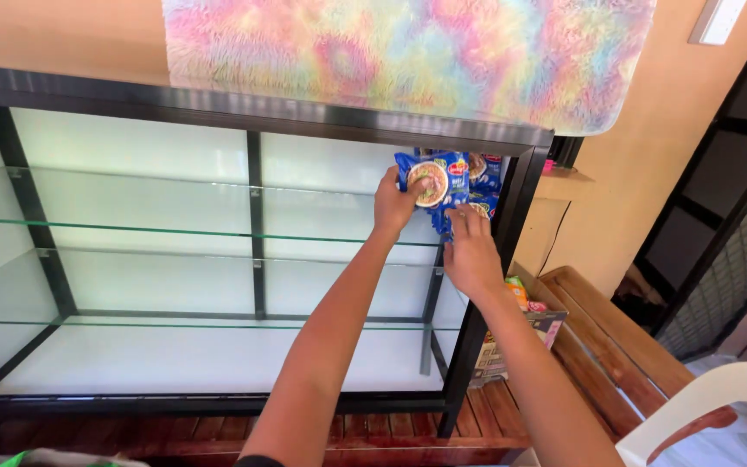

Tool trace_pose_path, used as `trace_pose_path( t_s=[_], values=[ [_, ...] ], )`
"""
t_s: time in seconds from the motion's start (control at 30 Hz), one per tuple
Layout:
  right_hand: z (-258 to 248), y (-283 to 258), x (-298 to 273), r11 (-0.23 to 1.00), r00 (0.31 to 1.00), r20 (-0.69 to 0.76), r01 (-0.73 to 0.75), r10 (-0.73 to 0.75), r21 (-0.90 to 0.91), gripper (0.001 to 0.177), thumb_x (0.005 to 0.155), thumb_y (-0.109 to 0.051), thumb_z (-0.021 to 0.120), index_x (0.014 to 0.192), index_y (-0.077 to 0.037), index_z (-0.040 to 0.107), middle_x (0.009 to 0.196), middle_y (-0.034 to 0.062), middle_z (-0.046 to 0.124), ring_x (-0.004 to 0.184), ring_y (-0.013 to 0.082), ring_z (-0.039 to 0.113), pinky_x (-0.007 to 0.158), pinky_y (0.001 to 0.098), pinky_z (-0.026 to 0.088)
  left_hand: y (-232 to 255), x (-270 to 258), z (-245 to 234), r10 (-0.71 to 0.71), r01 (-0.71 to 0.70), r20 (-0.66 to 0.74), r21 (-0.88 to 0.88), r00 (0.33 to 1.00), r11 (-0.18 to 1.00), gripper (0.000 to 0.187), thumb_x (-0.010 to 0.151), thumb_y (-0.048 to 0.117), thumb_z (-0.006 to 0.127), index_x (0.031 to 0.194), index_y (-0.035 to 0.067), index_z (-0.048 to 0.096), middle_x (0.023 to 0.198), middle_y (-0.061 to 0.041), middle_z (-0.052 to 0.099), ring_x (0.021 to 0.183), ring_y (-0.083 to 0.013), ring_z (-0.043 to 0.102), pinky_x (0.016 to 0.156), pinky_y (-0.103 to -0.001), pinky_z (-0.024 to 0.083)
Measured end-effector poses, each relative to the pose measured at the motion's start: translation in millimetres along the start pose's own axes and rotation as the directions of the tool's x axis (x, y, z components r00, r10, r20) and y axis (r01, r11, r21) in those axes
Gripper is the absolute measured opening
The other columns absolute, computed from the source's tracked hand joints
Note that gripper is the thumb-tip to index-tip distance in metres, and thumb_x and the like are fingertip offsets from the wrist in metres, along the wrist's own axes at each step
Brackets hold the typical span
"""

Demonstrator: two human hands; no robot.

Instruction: Stocking and organizing snack packets and instant noodles into a glass display case from boxes on the floor.

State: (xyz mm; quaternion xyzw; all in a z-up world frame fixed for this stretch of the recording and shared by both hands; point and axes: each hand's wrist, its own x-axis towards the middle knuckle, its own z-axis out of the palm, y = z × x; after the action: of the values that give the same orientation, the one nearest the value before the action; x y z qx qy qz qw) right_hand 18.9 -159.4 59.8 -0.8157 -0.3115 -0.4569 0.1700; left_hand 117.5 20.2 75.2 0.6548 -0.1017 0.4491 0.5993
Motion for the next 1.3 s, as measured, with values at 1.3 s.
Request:
trace_pose_path(
  t_s=[1.3],
  values=[
    [19.5, 19.7, 21.2, 0.980, 1.000, -0.029, 0.009, -0.003, 0.201, 0.032, 0.080, 0.007, 0.064, 0.106, -0.009, 0.072, 0.130, 0.0112, 0.056, 0.118, 0.0362, 0.050, 0.098, 0.0403, 0.049, -25.9, 57.8, 85.9, 0.018, -0.015, 0.086, -0.043, 0.996, 0.999, 0.066, 0.079, 0.040, 0.083, 0.131, 0.007, 0.061, 0.127, -0.015, 0.071, 0.118, -0.0326, 0.067, 0.097, -0.041, 0.051]
  ],
)
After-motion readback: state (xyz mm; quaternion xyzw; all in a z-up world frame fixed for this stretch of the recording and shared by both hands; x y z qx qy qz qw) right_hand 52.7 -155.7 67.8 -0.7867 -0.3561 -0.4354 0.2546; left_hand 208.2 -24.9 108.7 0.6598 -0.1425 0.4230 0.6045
